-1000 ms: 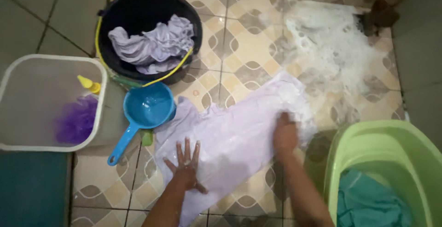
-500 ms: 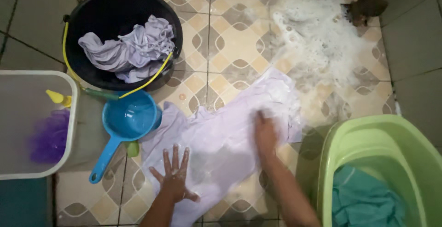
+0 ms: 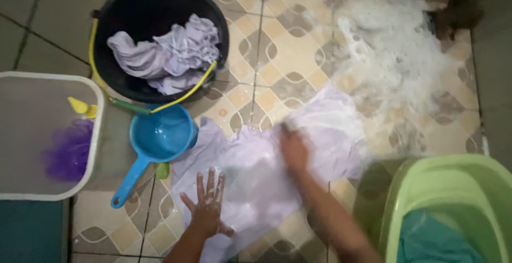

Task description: The person hand washes a light purple shirt on a tiled floor using a bar of soap and water from a blue scoop. They scrub the shirt, rinse it, and then place it in a black bucket. The person then rinses a green basin and begins washing a teal shirt.

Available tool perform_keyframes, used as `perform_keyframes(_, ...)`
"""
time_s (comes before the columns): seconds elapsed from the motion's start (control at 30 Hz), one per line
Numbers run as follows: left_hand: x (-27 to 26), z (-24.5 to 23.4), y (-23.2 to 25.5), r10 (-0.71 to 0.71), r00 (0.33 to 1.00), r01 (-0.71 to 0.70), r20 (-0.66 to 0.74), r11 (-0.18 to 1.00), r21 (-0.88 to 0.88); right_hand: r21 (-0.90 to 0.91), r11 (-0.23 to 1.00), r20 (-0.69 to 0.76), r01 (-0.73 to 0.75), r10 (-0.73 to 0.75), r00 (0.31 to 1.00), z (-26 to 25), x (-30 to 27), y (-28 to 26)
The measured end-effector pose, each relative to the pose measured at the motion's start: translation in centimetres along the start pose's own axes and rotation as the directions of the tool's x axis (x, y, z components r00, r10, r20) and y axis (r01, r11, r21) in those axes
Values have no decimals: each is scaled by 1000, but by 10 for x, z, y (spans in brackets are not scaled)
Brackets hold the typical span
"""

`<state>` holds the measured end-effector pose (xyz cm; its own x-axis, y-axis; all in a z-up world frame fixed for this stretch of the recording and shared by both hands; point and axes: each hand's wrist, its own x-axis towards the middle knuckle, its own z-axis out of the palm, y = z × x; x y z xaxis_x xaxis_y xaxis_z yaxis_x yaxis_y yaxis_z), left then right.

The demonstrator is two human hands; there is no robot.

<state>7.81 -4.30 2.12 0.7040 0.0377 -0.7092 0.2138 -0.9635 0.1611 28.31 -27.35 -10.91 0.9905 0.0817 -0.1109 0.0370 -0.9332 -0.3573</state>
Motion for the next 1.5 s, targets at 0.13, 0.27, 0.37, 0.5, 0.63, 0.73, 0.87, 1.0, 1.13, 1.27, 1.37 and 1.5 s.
perform_keyframes(0.13,7,12,-15,11,1000,-11,3,999,50,49,753,140,656,-656,742,58,-88,-79)
perform_keyframes(0.27,0,-1,-4,-25,1000,26,17,1000,-13,-190,970,-65,152,-167,984,-49,43,21)
perform_keyframes(0.37,-7,-10,-1,-29,1000,29,10,1000,-3,-128,990,-293,-65,25,956,-109,51,54)
perform_keyframes(0.5,-2,-12,-1,-36,998,35,48,999,32,-322,929,-7,180,-193,981,-49,-34,7)
perform_keyframes(0.63,-21,30,-6,-4,952,-17,-305,998,-66,25,892,-25,451,-450,892,-63,-116,-3)
perform_keyframes(0.73,-54,86,-1,-202,853,112,-481,971,-210,239,968,-118,-71,101,988,-96,-102,45)
perform_keyframes(0.87,-88,135,-7,-277,809,201,-518,959,-198,419,850,-375,-319,482,792,-98,-57,133)
perform_keyframes(1.0,-85,152,-14,-331,777,67,-535,889,-453,414,823,-339,-388,535,773,-95,-54,129)
perform_keyframes(1.13,-92,155,-8,-350,840,210,-414,914,-348,423,848,-369,-319,483,794,-126,-51,110)
perform_keyframes(1.27,-86,184,-5,-336,775,385,-535,923,-22,522,829,-468,-198,473,747,-124,-43,117)
perform_keyframes(1.37,-56,209,-28,-541,605,433,-584,839,-329,369,881,-387,-295,434,813,-112,-40,139)
perform_keyframes(1.5,-57,181,-46,-471,667,251,-577,872,-421,300,930,-443,-213,334,832,-131,-48,119)
